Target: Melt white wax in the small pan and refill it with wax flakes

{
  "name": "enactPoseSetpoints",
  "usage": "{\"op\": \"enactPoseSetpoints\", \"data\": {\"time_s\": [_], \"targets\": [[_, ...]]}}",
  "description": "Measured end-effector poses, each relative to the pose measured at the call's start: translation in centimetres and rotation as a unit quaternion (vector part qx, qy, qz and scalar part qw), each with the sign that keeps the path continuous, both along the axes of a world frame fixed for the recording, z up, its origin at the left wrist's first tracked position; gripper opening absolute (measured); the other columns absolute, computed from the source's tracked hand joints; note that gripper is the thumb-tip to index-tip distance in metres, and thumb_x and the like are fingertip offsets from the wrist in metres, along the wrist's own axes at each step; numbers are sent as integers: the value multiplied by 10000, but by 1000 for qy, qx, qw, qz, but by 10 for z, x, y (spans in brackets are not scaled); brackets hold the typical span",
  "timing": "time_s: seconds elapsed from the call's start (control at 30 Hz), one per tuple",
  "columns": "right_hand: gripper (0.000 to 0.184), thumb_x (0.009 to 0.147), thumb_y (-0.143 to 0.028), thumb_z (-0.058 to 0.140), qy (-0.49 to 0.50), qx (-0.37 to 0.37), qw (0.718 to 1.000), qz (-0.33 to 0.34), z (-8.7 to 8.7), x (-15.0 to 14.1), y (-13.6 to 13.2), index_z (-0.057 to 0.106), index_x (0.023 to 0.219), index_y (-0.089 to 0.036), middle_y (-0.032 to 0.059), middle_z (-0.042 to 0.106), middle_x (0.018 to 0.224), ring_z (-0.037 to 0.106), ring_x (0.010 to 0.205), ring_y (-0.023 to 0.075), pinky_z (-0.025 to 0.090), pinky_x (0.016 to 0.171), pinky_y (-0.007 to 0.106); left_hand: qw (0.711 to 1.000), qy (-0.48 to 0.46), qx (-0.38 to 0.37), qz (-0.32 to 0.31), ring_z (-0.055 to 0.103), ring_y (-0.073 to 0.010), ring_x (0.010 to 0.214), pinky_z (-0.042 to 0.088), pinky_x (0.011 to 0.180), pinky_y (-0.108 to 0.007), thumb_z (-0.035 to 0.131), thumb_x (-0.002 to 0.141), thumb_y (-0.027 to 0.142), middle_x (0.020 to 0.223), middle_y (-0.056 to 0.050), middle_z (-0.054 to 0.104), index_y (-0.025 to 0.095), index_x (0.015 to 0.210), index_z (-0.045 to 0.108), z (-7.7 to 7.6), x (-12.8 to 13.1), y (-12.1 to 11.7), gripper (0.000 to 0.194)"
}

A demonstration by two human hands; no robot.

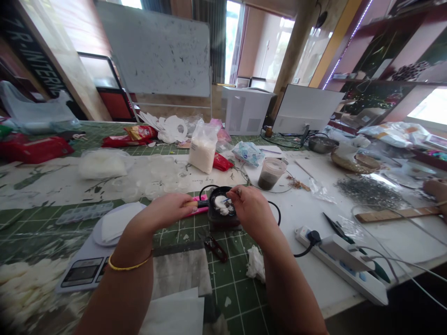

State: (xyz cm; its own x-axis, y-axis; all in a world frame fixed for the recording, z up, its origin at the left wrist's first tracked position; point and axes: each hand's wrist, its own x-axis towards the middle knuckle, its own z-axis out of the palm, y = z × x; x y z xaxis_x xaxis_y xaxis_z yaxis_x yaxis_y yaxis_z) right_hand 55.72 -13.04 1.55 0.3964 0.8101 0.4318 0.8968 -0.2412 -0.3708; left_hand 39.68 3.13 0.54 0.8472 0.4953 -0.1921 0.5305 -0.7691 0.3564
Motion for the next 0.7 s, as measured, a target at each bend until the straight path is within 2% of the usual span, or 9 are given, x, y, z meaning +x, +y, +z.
{"op": "enactPoseSetpoints", "data": {"time_s": [0.13,0.3,0.5,0.7], "targets": [[214,866,-305,442,-9,2,1000,-27,0,4,-1,606,802,-185,26,646,723,558,693,161,374,638,254,1000,-5,4,-2,496,-155,618,272,500,-261,336,826,429,735,-31,604,194,682,531,0,0,0,337],[220,868,-315,437,-1,-7,1000,0,0,-1,0,603,799,-189,25,640,719,558,705,158,379,651,249,1000,1,1,2,495,-154,610,270,505,-264,337,825,442,738,-36,603,192,698,541,0,0,0,347],[218,868,-306,433,-10,-4,1000,-27,0,3,-1,605,804,-188,29,647,733,557,704,166,374,651,260,1000,0,3,2,478,-151,598,261,502,-268,334,822,438,718,-29,592,196,670,516,0,0,0,338],[230,869,-328,431,5,-13,1000,-11,1,0,-1,603,801,-190,25,645,727,558,704,162,380,652,255,1000,-1,-3,2,485,-153,602,267,506,-266,346,817,435,724,-27,597,197,683,527,0,0,0,328]]}}
